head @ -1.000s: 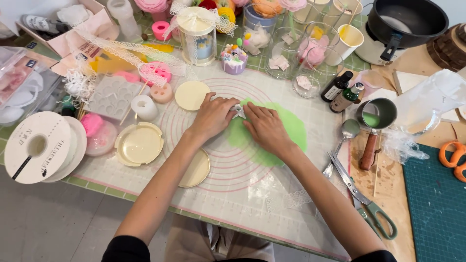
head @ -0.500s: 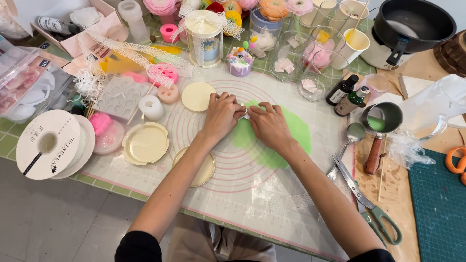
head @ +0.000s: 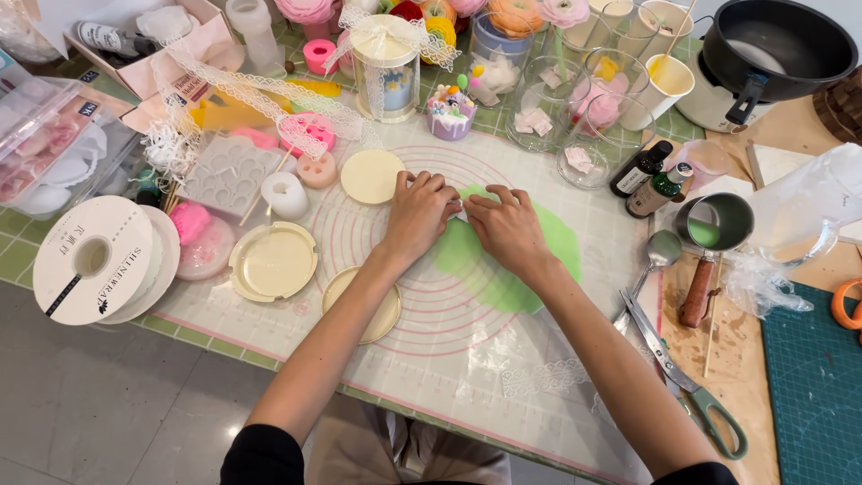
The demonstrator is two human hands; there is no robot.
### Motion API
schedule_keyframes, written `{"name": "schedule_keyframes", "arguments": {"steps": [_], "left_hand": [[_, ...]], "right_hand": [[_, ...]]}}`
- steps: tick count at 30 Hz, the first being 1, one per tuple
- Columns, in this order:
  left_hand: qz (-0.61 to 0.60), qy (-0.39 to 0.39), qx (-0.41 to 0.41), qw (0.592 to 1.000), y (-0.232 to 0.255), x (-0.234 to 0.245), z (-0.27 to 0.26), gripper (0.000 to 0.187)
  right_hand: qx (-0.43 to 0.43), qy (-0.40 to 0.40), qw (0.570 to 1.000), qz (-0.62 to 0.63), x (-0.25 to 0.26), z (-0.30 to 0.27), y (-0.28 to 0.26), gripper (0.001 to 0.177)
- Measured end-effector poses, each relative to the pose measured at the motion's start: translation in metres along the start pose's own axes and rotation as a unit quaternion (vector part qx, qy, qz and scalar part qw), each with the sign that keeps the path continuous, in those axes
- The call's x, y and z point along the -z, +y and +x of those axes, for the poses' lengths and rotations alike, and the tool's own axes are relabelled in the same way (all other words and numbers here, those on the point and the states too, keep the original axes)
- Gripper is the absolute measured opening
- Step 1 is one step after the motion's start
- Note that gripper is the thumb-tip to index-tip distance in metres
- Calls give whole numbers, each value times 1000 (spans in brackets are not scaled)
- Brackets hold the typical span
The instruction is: Decorating a candle with lace ribbon and preparing crafting materials.
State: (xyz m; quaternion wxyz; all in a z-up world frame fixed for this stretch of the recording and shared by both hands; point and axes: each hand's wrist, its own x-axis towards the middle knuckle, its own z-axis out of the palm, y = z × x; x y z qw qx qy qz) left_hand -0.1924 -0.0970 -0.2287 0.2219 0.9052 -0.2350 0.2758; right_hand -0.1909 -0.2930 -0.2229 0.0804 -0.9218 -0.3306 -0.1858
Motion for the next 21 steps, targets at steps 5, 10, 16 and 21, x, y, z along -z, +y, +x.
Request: {"name": "schedule_keyframes", "arguments": {"steps": [5,10,16,21], "left_hand": [[0,-9,15,1000,1,1,1,14],[7,-26,24,999,2,3,8,10],[33,-43,-12,998,0,2,12,7],[40,-66,-11,997,1,6,15,4]], "right_hand": [[3,8,1000,23,-7,-3,7,29],[-8,-12,999,34,-4,2,4,29],[-20,-25,998,51,-9,5,9,26],[-46,-29,998,42,-4,13,3,22]]}}
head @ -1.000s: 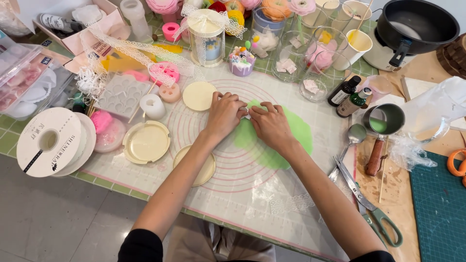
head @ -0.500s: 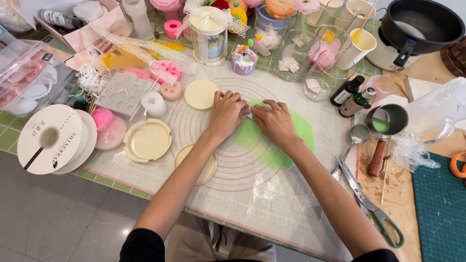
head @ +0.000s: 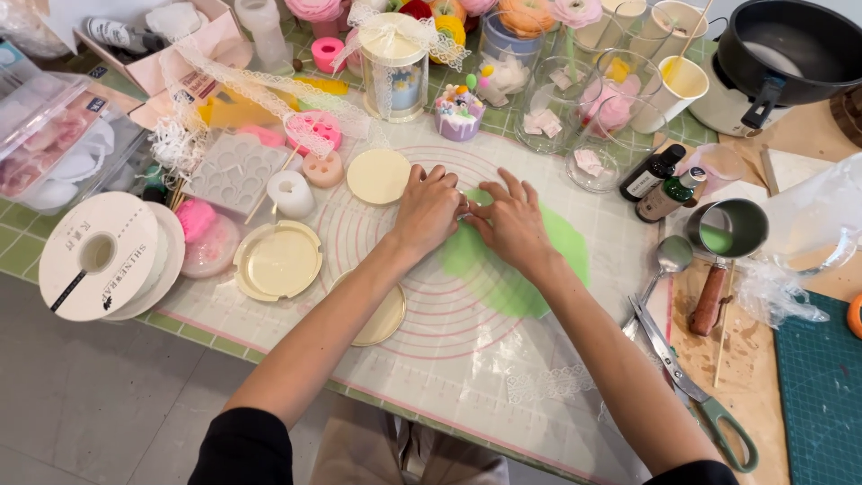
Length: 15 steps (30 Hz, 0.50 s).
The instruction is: Decorating a candle with lace ribbon and preparing crafting materials.
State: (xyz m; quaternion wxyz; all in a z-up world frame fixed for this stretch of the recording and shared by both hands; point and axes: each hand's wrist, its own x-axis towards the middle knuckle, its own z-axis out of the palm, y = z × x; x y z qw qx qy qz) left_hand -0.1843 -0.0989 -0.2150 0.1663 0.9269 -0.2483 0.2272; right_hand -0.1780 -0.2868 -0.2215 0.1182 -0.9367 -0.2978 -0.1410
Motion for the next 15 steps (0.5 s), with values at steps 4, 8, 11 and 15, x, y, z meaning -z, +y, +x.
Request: {"name": "schedule_keyframes", "arguments": {"steps": [4,8,11,15], "left_hand": [[26,-7,-6,1000,5,5,1,8],[16,-33,-30,999,-3,-2,-1,5],[-1,-38,-28,999,-6,-8,1,1],[12,-38,-27,999,1,-3,1,6]], "right_hand": [[-47,-42,998,23,6,3,1,22],[-3,-9,1000,-20,-7,-2,4,19],[-7,1,1000,4,-2,-2,5,19],[-6,1,1000,12,4,-3,3,17]]}}
